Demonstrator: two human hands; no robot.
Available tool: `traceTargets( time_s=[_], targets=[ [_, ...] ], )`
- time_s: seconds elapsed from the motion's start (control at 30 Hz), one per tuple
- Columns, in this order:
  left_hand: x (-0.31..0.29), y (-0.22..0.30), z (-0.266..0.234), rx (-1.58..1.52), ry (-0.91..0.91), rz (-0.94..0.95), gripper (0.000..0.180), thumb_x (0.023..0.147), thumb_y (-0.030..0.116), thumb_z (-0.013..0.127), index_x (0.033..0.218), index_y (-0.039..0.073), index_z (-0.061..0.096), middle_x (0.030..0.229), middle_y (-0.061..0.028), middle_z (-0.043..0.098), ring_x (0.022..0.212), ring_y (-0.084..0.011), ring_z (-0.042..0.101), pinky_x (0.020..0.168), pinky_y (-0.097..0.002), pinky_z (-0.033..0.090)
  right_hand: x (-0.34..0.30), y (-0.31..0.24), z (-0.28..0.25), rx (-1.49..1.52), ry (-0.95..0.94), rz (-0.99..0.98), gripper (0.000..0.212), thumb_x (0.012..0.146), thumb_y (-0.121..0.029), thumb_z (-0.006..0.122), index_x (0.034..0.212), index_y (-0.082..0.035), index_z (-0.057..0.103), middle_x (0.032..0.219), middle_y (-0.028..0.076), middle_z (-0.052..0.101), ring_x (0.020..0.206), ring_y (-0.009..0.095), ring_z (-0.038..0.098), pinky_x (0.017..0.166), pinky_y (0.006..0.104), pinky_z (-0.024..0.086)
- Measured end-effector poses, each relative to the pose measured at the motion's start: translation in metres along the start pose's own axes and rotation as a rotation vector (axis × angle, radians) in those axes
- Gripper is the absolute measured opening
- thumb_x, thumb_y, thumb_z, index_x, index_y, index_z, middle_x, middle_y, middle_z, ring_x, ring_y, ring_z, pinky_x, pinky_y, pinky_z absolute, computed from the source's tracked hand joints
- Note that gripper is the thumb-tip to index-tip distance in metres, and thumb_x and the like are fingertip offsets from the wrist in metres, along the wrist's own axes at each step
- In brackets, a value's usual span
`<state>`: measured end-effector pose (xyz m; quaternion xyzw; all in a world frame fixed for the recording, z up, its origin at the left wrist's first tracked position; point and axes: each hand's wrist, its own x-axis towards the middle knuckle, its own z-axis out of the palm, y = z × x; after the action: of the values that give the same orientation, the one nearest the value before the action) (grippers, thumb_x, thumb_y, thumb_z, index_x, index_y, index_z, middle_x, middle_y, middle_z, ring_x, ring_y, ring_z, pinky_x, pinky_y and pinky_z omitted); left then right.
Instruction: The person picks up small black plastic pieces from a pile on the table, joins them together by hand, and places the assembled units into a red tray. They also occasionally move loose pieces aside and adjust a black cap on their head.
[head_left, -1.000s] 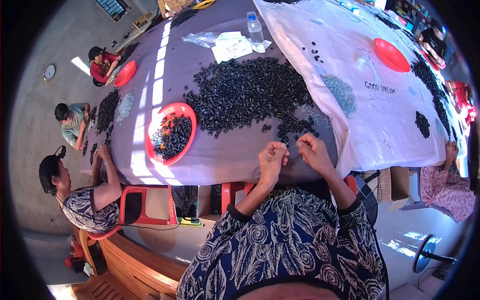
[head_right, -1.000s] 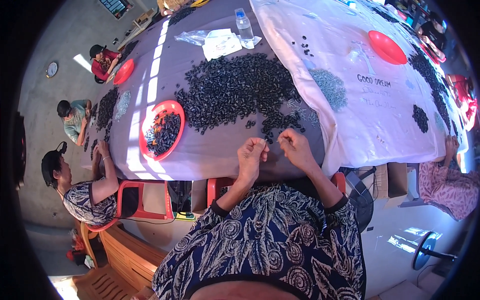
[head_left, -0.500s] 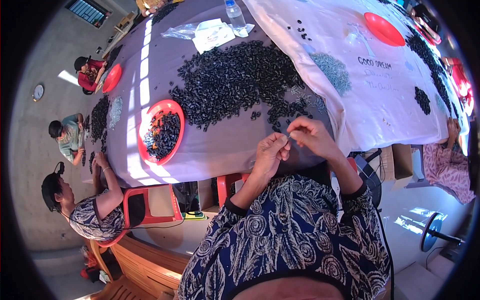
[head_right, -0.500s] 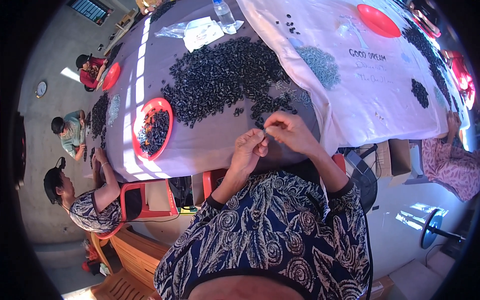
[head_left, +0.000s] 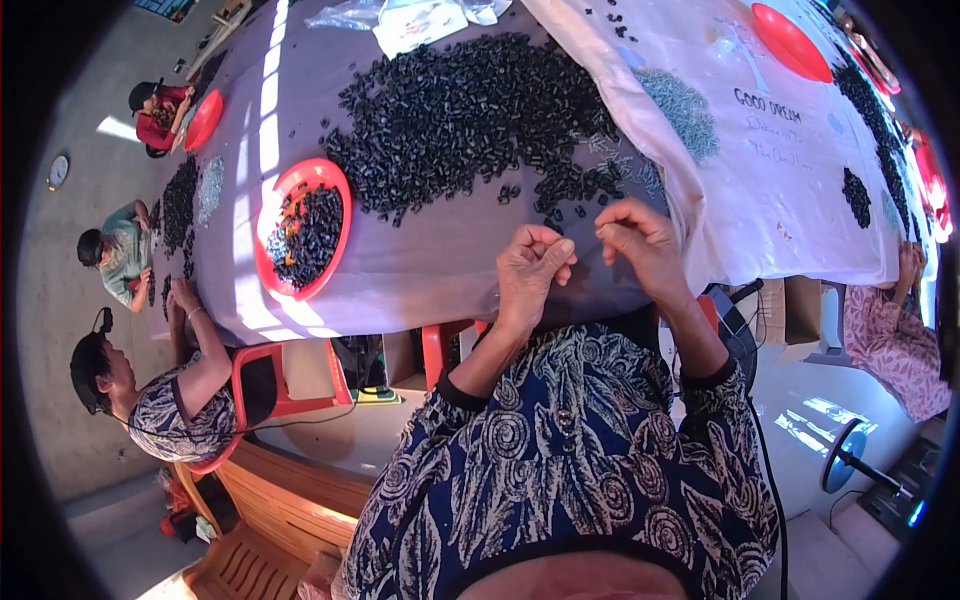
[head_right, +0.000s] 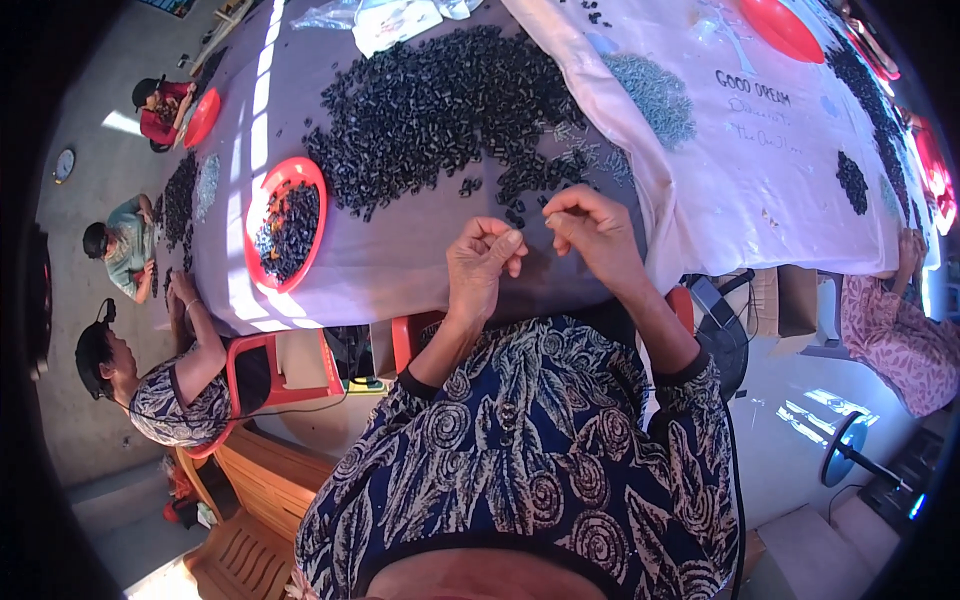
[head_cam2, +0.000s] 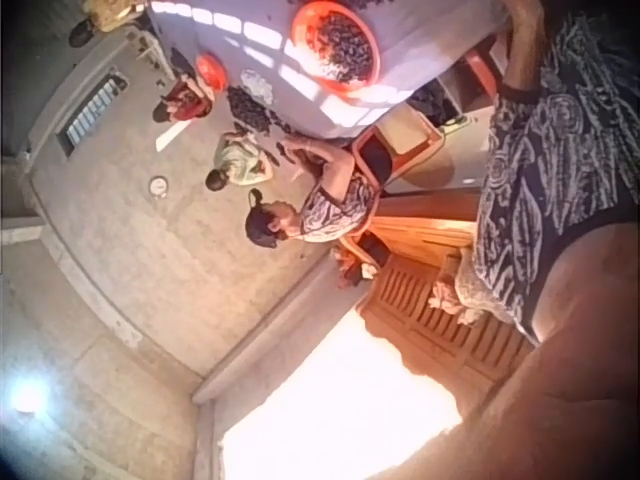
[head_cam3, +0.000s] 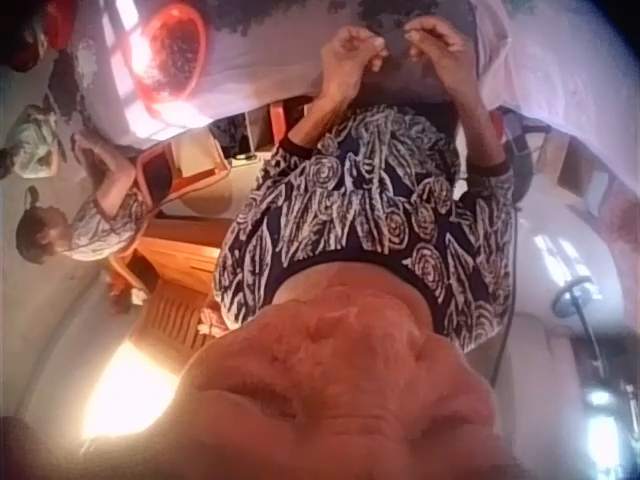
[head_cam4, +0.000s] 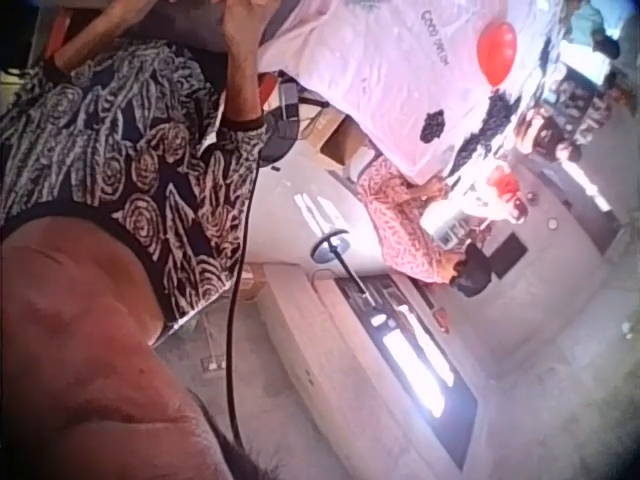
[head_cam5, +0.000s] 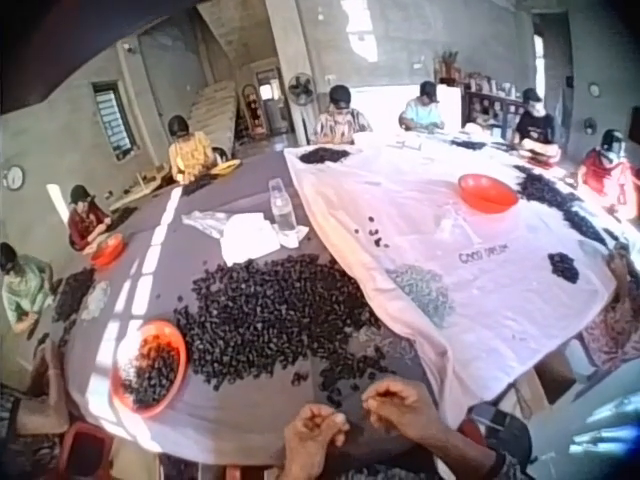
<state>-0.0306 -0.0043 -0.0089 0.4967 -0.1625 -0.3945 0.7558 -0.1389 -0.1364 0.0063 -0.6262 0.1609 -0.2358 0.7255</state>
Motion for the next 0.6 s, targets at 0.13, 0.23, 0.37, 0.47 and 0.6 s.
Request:
traceTargets(
  time_s=[0.13, 0.23, 0.37, 0.47, 0.6],
  targets=[
    [0.000, -0.001, -0.002, 0.137, -0.033, 0.086, 0.015, 0.083, 0.004, 0.063, 0.095, 0.000, 0.055, 0.075, -0.0056, 0.061, 0.059, -0.0078, 0.056, 0.053, -0.0189, 0.046, 0.002, 0.003, -0.001, 0.108, 0.028, 0.005, 0.008, 0.084, 0.002, 0.053, 0.090, 0.001, 0.058, 0.080, 0.005, 0.056, 0.061, 0.008, 0.054, 0.055, 0.0203, 0.045],
    [-0.003, -0.001, 0.001, 0.197, -0.071, 0.088, 0.018, 0.083, 0.002, 0.061, 0.100, -0.001, 0.056, 0.077, -0.0045, 0.061, 0.062, -0.0072, 0.056, 0.055, -0.0188, 0.047, 0.001, 0.003, 0.002, 0.088, -0.004, 0.002, 0.009, 0.084, 0.002, 0.052, 0.090, 0.001, 0.057, 0.082, 0.006, 0.056, 0.061, 0.009, 0.054, 0.057, 0.0209, 0.044],
    [-0.006, 0.000, 0.005, 0.213, -0.097, 0.122, 0.016, 0.084, 0.001, 0.060, 0.099, -0.001, 0.056, 0.080, -0.0035, 0.060, 0.066, -0.0064, 0.056, 0.058, -0.0183, 0.048, -0.002, 0.000, 0.004, 0.032, -0.016, -0.017, 0.009, 0.083, 0.004, 0.052, 0.090, 0.000, 0.057, 0.082, 0.004, 0.055, 0.061, 0.008, 0.053, 0.057, 0.0205, 0.044],
    [-0.008, 0.002, 0.008, 0.209, -0.065, 0.131, 0.014, 0.083, -0.002, 0.059, 0.096, 0.000, 0.055, 0.076, -0.0004, 0.057, 0.065, -0.0041, 0.054, 0.057, -0.0178, 0.047, -0.004, -0.003, 0.008, 0.038, 0.015, -0.021, 0.007, 0.082, 0.003, 0.054, 0.088, 0.000, 0.057, 0.079, 0.002, 0.055, 0.061, 0.006, 0.053, 0.055, 0.0192, 0.044],
    [-0.010, 0.004, 0.008, 0.248, -0.114, 0.139, 0.011, 0.083, -0.002, 0.059, 0.093, 0.000, 0.055, 0.075, -0.0003, 0.057, 0.064, -0.0040, 0.053, 0.056, -0.0177, 0.046, -0.007, -0.007, 0.011, -0.033, -0.005, -0.069, 0.007, 0.081, 0.003, 0.056, 0.087, 0.000, 0.057, 0.078, 0.001, 0.054, 0.061, 0.004, 0.053, 0.053, 0.0173, 0.043]
  ],
)
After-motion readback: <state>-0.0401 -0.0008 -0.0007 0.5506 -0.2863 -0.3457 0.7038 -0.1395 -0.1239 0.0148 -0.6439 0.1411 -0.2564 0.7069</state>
